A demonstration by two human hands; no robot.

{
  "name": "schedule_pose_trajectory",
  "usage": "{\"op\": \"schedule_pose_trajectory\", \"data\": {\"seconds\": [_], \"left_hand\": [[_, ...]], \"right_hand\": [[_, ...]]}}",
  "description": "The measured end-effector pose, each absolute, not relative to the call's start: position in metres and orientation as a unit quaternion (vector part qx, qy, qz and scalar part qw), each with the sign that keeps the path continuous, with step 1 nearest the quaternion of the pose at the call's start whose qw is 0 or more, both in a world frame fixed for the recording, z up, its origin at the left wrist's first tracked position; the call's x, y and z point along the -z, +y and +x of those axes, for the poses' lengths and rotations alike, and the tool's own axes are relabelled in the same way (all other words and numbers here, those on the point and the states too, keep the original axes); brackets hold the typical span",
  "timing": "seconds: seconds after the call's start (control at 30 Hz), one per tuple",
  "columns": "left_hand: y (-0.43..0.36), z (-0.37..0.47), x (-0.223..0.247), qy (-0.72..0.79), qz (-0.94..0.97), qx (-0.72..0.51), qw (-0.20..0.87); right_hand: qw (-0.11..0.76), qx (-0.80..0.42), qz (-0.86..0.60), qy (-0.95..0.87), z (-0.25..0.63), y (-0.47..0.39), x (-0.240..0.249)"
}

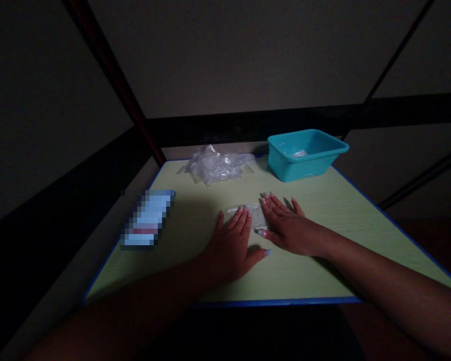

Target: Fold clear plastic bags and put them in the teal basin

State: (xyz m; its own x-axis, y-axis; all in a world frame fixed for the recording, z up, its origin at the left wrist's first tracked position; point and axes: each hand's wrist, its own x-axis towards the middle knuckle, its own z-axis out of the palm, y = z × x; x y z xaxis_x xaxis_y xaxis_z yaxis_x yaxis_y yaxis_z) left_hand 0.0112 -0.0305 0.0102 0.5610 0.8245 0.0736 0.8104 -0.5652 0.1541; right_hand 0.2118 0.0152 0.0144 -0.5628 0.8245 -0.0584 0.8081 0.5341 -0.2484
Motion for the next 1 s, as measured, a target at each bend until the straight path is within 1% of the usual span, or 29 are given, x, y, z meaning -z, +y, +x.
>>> {"op": "schedule_pose_trajectory", "data": {"seconds": [0.3,0.47,0.63,0.83,1.0], "left_hand": [[-0.02,0.014,-0.016,0.474,0.875,-0.093,0.018],[-0.013,0.017,-0.015,0.461,0.882,-0.098,0.021],[-0.011,0.018,-0.01,0.458,0.884,-0.088,0.029],[-0.012,0.018,-0.009,0.466,0.881,-0.078,0.025],[-0.014,0.019,-0.013,0.487,0.871,-0.068,0.007]], "right_hand": [[-0.008,-0.096,-0.479,-0.872,0.207,0.012,-0.019],[-0.009,-0.098,-0.481,-0.871,0.207,0.011,-0.021],[0.011,-0.106,-0.473,-0.875,0.206,0.011,-0.021],[-0.036,-0.094,-0.48,-0.871,0.202,0.01,-0.025],[-0.027,-0.104,-0.477,-0.872,0.201,0.01,-0.026]]}}
